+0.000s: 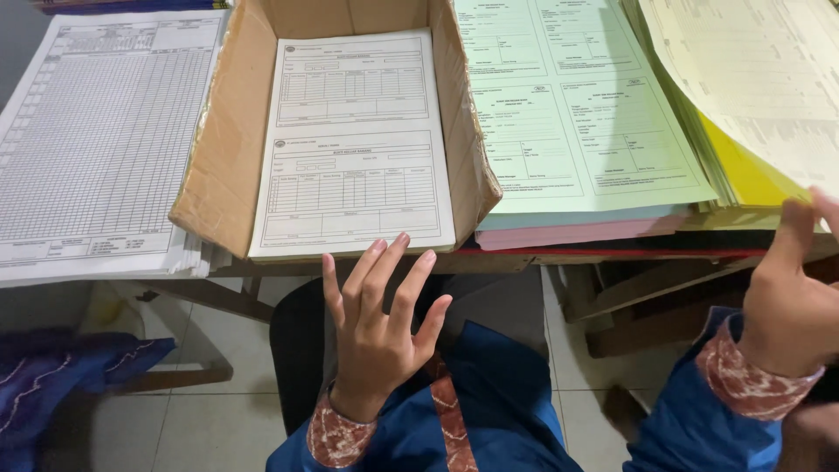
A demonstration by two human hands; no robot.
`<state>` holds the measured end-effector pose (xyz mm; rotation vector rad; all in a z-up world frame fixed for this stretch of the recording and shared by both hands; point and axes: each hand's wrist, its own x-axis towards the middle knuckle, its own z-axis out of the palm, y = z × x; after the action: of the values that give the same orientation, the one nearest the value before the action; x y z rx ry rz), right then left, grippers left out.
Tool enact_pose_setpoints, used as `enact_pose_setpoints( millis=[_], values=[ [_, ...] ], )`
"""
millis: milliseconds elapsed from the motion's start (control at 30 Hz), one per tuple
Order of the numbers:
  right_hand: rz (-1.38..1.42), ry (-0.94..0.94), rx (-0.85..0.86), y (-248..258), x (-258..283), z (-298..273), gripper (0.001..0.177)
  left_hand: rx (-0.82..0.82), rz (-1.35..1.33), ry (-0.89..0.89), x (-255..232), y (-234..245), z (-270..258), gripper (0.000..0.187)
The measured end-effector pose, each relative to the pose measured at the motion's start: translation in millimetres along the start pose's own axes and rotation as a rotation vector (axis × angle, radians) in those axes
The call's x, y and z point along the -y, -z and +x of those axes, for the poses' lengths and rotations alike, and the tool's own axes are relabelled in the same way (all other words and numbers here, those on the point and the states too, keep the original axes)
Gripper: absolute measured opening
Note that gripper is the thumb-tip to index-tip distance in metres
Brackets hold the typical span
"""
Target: Sorting and organizing various printed forms from multiple stacks into a cardboard box
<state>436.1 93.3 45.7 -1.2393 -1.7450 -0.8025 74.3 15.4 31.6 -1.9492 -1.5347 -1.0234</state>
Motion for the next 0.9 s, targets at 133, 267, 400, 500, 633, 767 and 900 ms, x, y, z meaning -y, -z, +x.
enact_pose_setpoints(
  millis=[133,267,400,500,633,767,900],
  values=[
    [0.308,-0.029,-0.214,-6.2,34.9,19.8,0.006,0.009,-0.023,0.018,-2.5,-0.5,-0.7,0.035],
    [0.432,0.069,-0.281,-3.0,61.2,31.3,0.012,-0.006,-0.036,0.014,-4.2,3.6,2.4,0.031],
    [0.515,0.247,-0.253,12.4,95.7,46.2,0.026,-0.004,-0.098,0.009,-3.8,9.3,7.0,0.037],
    [0.57,0.296,-0.128,20.1,129.9,53.2,0.006,-0.051,-0.235,0.0,-4.3,14.2,12.2,0.041],
    [0.648,0.48,-0.022,26.4,163.6,68.6,0.01,-0.14,-0.422,-0.092,0.0,26.7,21.3,0.039],
    [0.639,0.537,0.001,31.2,183.2,79.9,0.023,-0.226,-0.472,-0.234,2.3,54.9,49.9,0.009],
    [0.602,0.492,0.041,33.2,181.8,77.5,0.022,-0.241,-0.44,-0.223,16.0,55.7,37.2,0.01]
  ],
)
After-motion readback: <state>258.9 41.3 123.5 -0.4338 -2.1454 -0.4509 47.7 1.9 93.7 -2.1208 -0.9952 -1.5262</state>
